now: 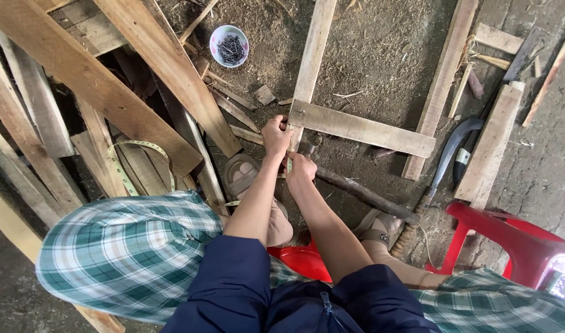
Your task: The person sits on a low stool on the workshop floor assembling a rectangular wooden frame from planks. They position a crossbar against the frame, hammer nails to fasten it, then use a tape measure to measure a plank and the frame, and continue hammering the joints.
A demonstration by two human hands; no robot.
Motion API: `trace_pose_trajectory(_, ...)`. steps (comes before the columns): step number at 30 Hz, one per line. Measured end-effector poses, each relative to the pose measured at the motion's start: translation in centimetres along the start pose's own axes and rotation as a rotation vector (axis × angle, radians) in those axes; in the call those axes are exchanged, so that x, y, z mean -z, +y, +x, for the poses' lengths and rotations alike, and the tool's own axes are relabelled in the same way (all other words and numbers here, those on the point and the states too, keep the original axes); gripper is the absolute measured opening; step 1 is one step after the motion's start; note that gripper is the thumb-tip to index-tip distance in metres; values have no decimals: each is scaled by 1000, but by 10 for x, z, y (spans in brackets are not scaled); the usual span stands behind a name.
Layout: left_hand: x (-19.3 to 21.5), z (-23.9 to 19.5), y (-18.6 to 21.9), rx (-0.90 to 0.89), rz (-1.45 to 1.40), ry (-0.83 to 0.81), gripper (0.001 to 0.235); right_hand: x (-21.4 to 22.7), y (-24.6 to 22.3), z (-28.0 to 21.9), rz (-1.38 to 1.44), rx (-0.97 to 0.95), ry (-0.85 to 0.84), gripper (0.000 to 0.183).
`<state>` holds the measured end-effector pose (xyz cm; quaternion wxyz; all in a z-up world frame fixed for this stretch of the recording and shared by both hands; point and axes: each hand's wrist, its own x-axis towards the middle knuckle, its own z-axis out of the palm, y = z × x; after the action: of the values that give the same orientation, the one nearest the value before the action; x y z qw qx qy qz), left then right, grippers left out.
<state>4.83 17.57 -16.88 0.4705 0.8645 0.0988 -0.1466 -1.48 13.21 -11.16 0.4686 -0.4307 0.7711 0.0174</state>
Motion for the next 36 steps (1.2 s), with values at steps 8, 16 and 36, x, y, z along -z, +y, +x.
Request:
trace_pose_trajectory(8,-4,1,-4,44,-21,-13,34,-5,4,13,8,1,59,10)
trace_pose_trajectory(16,38,-14,58,144,-26,11,26,-1,2,5,36,-21,94,8)
trace_pose_trajectory(36,15,8,15,216,16,-20,23,-4,3,4,12,5,59,6)
